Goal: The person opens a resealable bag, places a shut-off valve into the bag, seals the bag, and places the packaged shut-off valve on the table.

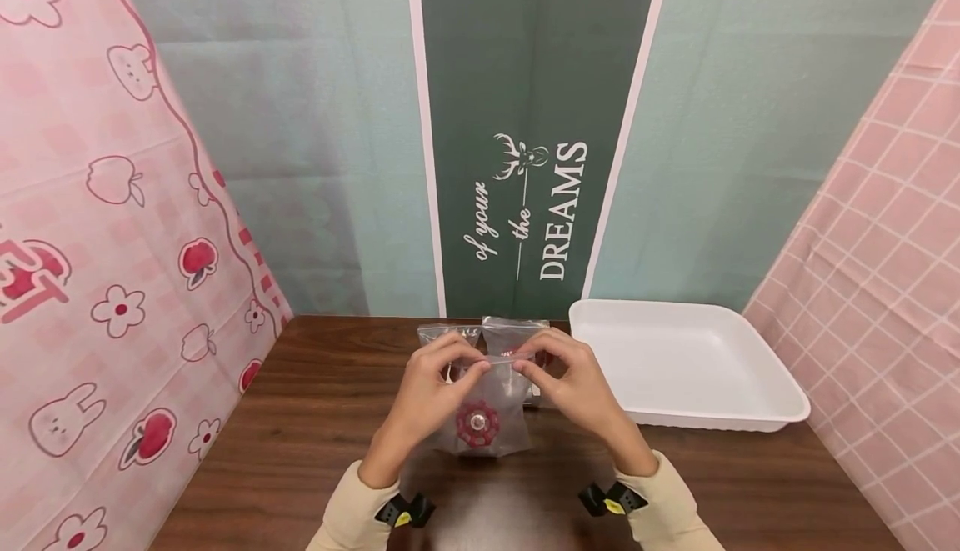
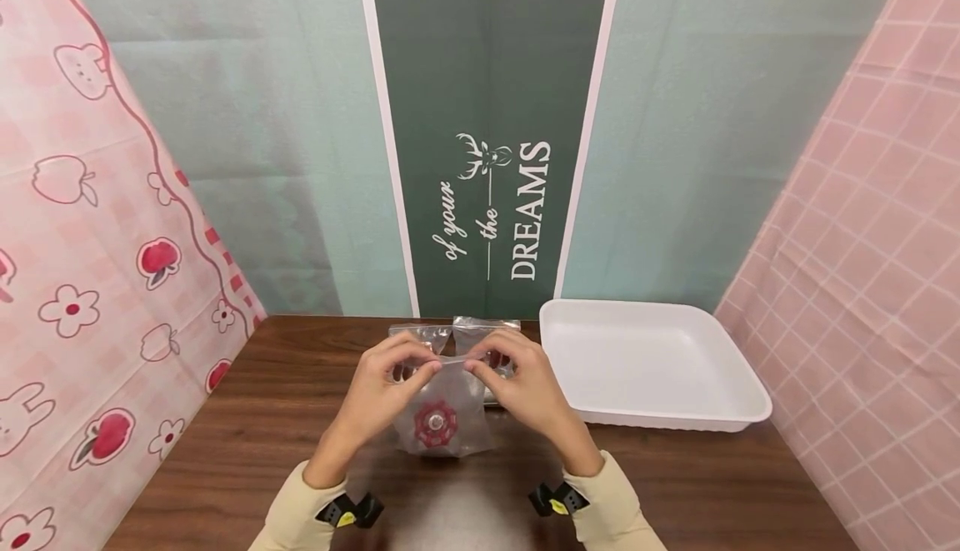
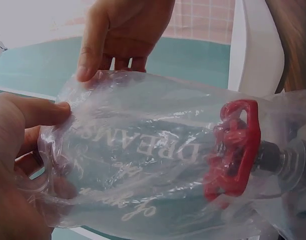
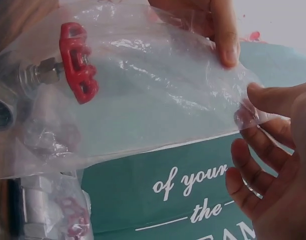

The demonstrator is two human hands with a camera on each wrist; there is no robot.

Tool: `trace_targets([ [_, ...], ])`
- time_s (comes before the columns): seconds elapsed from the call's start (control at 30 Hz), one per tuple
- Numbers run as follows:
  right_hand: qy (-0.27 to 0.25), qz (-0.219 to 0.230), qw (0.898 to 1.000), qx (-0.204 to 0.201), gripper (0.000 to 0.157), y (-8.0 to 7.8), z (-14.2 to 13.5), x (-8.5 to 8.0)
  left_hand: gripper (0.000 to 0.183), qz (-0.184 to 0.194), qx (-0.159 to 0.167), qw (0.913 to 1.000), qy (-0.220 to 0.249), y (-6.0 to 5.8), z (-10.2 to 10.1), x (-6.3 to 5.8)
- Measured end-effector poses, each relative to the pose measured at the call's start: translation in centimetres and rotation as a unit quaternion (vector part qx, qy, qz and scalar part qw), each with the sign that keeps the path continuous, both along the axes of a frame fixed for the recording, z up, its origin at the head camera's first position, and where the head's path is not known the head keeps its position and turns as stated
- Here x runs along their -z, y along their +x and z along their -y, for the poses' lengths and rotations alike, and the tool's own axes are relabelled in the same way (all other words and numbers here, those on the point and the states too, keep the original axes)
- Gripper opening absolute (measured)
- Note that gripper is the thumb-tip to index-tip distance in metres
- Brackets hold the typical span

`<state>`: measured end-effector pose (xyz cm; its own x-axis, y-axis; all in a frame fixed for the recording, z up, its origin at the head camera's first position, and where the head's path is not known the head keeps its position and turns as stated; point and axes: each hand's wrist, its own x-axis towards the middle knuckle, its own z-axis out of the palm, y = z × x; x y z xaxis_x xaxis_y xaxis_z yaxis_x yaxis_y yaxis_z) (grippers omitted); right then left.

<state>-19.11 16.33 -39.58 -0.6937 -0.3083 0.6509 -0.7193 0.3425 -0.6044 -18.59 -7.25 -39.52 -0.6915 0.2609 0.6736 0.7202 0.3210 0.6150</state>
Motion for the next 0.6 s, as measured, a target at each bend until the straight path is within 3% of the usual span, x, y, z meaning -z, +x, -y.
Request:
trace_targets([
  [0.13,-0.022,0.005,1.0,-0.008,0.019,0.09,-0.17,0.25,0.008,0.006,0.005,1.0,0.005,-0.06,0.13,0.1],
  [0.6,-0.048,-0.054,0.997,0.004,0.023,-0.22,-0.02,0.25,0.009,-0.001,0.012,0.9999,0.004,-0.32,-0.03,0.2],
])
